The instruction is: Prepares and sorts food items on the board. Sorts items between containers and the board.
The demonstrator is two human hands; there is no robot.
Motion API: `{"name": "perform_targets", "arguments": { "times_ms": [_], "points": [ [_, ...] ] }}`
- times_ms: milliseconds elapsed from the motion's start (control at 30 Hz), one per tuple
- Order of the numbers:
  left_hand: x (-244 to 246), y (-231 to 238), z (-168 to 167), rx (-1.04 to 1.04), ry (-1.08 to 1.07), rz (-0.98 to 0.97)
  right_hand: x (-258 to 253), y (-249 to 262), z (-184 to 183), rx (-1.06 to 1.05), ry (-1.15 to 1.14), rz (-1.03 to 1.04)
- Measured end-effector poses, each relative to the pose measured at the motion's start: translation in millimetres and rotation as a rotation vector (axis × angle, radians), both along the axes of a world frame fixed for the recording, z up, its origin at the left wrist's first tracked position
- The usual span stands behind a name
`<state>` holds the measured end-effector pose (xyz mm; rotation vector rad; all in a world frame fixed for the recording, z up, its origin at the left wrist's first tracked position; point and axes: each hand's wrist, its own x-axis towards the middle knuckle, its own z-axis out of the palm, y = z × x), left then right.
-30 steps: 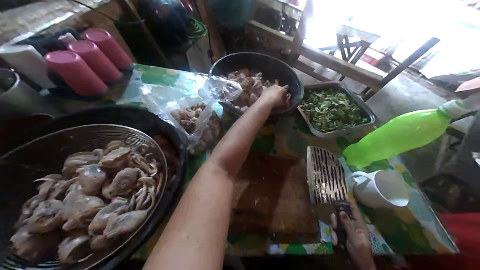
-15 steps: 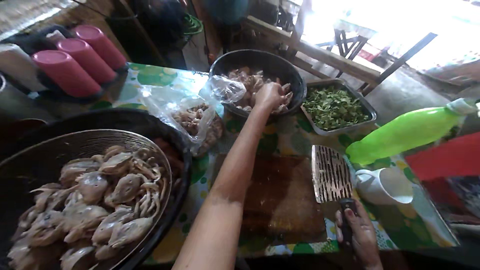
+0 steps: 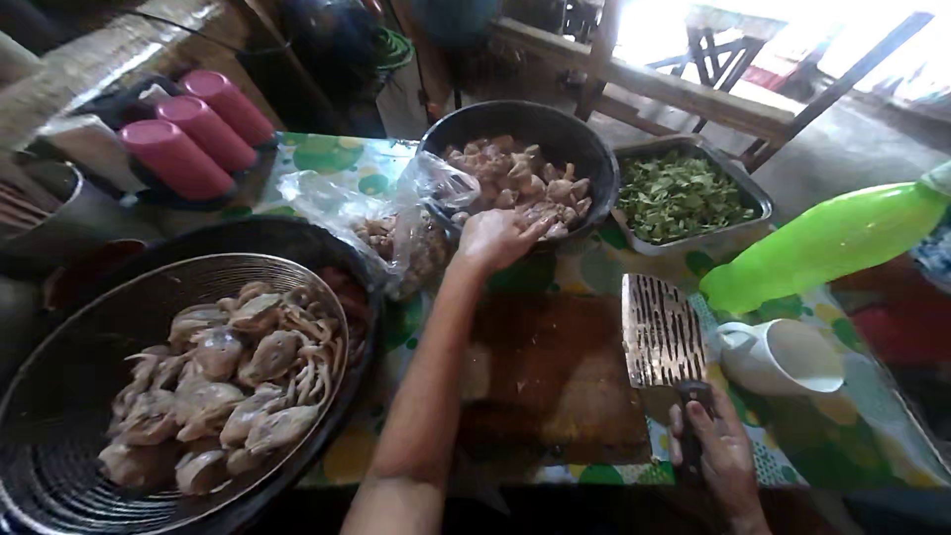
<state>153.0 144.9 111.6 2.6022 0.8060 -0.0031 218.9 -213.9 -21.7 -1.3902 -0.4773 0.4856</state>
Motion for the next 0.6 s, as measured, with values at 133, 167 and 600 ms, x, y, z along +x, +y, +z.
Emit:
{"name": "perform_targets", "arguments": {
  "times_ms": [133, 167, 600],
  "points": [
    [-8.5, 14.1, 7.9, -0.094, 0.013, -0.044, 2.1, -0.8, -1.2, 0.026, 0.001, 0.007],
    [-3.0, 16.2, 9.9, -0.079, -0.037, -0.077, 2.8, -1.4, -2.2, 0.037, 0.003, 0.007],
    [178.9, 33.6, -21.9, 0.020, -0.016, -0.041, -4.4, -7.1, -11.9, 0.087, -0.205, -0.219]
  ]
}}
